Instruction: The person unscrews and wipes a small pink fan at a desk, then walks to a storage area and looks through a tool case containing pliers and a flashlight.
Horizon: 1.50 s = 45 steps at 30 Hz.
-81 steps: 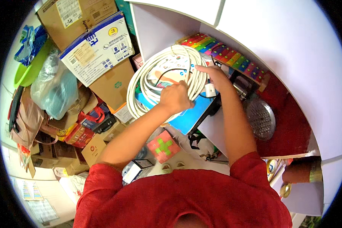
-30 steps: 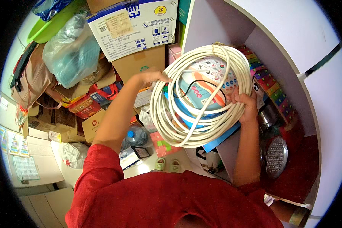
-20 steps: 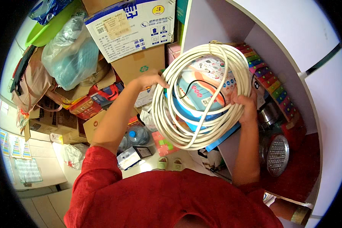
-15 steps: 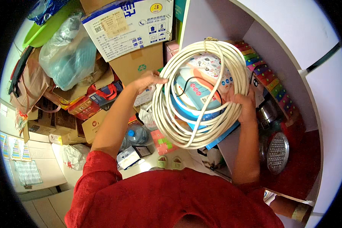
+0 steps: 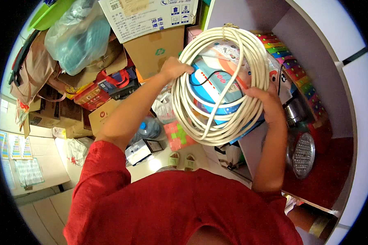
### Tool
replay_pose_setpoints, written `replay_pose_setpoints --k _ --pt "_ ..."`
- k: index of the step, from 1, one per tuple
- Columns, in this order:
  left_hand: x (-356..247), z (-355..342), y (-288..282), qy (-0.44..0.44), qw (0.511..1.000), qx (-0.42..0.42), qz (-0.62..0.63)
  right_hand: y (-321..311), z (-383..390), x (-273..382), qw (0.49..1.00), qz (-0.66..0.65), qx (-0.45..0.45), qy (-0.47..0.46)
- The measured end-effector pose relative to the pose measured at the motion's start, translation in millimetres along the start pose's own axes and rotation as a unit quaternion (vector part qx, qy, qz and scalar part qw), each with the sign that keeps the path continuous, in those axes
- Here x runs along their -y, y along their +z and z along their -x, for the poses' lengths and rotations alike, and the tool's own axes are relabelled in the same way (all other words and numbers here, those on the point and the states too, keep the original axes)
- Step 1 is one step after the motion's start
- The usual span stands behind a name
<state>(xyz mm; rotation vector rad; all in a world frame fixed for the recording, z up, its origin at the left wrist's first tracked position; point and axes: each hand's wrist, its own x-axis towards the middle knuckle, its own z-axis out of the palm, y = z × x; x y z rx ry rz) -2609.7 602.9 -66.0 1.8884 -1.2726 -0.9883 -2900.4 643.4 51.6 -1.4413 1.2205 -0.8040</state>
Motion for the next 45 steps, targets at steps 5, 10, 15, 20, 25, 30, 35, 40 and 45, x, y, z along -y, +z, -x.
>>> replay_pose_setpoints --k 5,10,15,20,25,30,35,40,45 --pt "9.4 13.7 -12.0 0.01 0.999 -0.024 -0.021 -3.2 0.4 -5.2 0.995 -0.027 0.089 0.026" --pt "17.2 61.7 -46.8 0.019 0.997 -0.074 0.022 22.3 17.8 10.7 0.994 -0.012 0.108 -0.005" --pt "60.6 110.7 -72.6 0.018 0.985 -0.096 0.141 74.2 60.9 31.6 0.978 0.029 0.146 -0.146" --pt "99.2 162.0 -67.5 0.056 0.946 -0.187 0.26 114.4 98.3 32.3 0.947 0.168 0.202 -0.187" --pt "78.3 229.5 -43.7 0.057 0.937 -0.245 0.244 122.3 116.6 12.3 0.94 0.157 0.251 -0.171" --pt "185.5 267.2 -33.6 -0.036 0.911 -0.231 0.339 133.1 161.8 -6.6 0.882 0.199 0.358 -0.236" --pt "197.3 314.1 -19.4 -0.082 0.883 -0.236 0.399 142.8 181.1 -31.3 0.853 0.144 0.409 -0.292" --pt "243.1 298.1 22.8 -0.069 0.827 -0.259 0.493 148.5 203.9 -34.6 0.842 0.14 0.448 -0.266" --pt "223.6 286.7 27.2 -0.073 0.805 -0.218 0.546 143.9 206.9 -43.3 0.833 0.014 0.511 -0.21"
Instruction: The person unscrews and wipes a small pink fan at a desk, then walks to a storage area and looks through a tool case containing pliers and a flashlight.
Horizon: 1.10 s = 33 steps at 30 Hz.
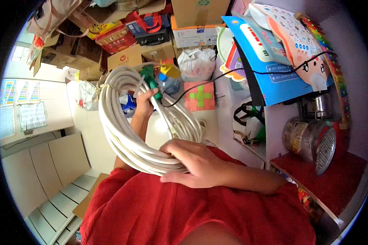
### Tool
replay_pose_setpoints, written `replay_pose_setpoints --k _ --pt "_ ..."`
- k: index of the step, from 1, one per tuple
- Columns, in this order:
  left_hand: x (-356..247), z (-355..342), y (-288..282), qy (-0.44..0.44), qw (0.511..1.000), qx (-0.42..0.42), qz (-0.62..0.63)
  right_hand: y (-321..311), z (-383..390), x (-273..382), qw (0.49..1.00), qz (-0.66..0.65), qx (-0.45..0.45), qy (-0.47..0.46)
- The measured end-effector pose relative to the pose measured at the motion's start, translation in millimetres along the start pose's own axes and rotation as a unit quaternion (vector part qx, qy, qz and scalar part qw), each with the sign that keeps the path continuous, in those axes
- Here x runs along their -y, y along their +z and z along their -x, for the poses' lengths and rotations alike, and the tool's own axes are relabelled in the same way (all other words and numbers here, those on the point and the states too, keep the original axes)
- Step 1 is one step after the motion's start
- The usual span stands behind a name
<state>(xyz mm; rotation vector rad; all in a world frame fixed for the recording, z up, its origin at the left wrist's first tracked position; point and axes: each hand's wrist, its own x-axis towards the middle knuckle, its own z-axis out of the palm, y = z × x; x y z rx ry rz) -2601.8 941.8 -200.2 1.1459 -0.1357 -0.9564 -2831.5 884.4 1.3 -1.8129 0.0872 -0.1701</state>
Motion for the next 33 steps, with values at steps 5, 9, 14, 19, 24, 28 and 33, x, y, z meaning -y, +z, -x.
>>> replay_pose_setpoints --k 5,9,14,19,24,28,33 --pt "-14.9 -1.4 28.6 0.009 0.998 0.062 0.02 -7.6 24.8 -22.7 0.986 -0.119 -0.115 0.016" --pt "-12.1 -1.3 14.8 -0.022 0.999 0.023 -0.031 -64.9 26.4 -27.2 0.838 -0.146 -0.52 0.08" --pt "-12.2 5.3 -27.0 -0.019 1.0 0.017 0.006 -205.3 52.7 -39.7 0.706 0.159 -0.69 -0.016" --pt "-13.2 0.3 -7.8 0.036 0.999 0.036 0.006 -314.0 51.9 -62.9 0.544 0.434 -0.672 0.253" --pt "-26.0 -6.5 5.8 -0.001 0.997 0.083 -0.009 -379.1 48.9 -105.0 0.641 -0.038 -0.749 0.161" --pt "-39.3 0.5 24.0 -0.005 0.994 0.11 -0.026 -354.6 28.6 -66.0 0.586 0.068 -0.805 -0.057" --pt "-43.8 -9.5 37.7 -0.019 0.99 0.139 -0.031 -251.2 -5.6 0.0 0.672 0.039 -0.733 -0.097"
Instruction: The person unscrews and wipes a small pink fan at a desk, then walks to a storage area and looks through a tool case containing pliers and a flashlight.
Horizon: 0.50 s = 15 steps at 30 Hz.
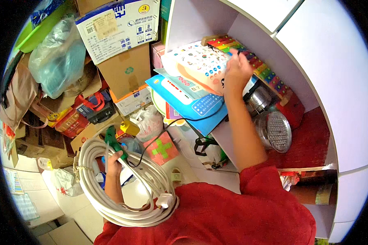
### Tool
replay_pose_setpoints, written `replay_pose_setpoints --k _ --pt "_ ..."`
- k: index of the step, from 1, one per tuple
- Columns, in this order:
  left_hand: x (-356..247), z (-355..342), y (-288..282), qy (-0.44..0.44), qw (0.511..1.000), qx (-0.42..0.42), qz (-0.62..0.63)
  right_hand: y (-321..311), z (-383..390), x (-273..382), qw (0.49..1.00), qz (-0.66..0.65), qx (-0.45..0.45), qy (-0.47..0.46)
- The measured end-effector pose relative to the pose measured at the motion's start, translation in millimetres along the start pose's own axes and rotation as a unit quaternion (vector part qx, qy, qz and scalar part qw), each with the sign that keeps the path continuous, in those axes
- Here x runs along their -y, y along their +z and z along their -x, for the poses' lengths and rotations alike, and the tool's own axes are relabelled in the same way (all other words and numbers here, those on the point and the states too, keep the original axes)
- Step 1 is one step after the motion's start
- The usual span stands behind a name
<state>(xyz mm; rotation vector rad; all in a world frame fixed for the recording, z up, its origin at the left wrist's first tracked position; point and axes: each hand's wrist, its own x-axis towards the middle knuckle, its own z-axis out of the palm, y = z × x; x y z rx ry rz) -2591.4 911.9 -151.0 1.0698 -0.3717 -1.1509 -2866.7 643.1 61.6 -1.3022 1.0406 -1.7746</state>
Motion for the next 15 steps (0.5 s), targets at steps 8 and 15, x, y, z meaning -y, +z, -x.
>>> replay_pose_setpoints --k 8,15 --pt "-8.8 -25.3 40.9 0.015 1.0 -0.003 0.01 -36.1 -31.9 17.1 0.976 0.119 -0.057 -0.172" --pt "-89.4 -22.1 164.6 0.075 0.992 0.085 -0.048 -68.5 -4.1 35.8 0.99 0.083 0.0 -0.116"
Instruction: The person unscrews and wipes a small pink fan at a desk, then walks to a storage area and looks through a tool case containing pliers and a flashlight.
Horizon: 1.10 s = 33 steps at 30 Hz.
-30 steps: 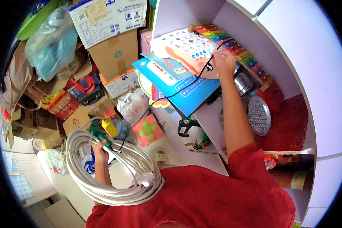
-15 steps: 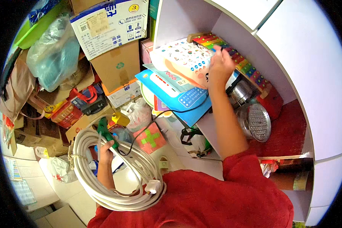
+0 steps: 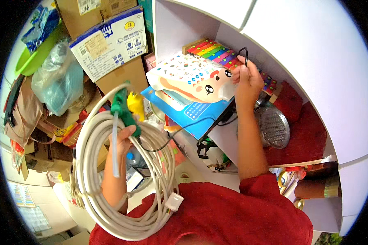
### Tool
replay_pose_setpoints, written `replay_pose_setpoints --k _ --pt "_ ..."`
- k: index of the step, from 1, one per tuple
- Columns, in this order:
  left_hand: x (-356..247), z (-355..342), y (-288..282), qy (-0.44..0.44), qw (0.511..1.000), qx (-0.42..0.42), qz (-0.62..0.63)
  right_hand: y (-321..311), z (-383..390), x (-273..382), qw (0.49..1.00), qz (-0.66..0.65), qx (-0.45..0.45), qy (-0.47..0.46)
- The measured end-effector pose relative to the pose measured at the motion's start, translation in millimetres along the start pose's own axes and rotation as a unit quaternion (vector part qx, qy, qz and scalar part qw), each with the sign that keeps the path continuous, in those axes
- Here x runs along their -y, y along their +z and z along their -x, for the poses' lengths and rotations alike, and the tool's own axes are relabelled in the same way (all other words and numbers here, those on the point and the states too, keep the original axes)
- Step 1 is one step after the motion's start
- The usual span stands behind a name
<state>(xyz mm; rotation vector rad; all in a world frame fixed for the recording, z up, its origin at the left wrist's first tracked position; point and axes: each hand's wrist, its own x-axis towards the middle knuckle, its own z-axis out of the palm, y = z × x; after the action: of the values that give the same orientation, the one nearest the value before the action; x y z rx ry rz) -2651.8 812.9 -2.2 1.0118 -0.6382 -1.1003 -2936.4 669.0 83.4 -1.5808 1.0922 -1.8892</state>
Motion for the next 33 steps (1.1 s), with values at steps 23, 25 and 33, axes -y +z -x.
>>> replay_pose_setpoints --k 23,25,33 --pt "-39.8 -8.9 56.8 0.105 0.979 0.165 0.051 42.9 60.1 73.2 0.89 0.016 0.251 -0.379" --pt "-52.3 5.4 41.7 0.193 0.97 0.139 0.041 61.5 79.6 84.8 0.875 -0.02 0.263 -0.406" --pt "-57.7 42.3 -76.9 0.187 0.979 -0.061 -0.059 78.5 173.6 114.0 0.818 -0.21 0.504 -0.18"
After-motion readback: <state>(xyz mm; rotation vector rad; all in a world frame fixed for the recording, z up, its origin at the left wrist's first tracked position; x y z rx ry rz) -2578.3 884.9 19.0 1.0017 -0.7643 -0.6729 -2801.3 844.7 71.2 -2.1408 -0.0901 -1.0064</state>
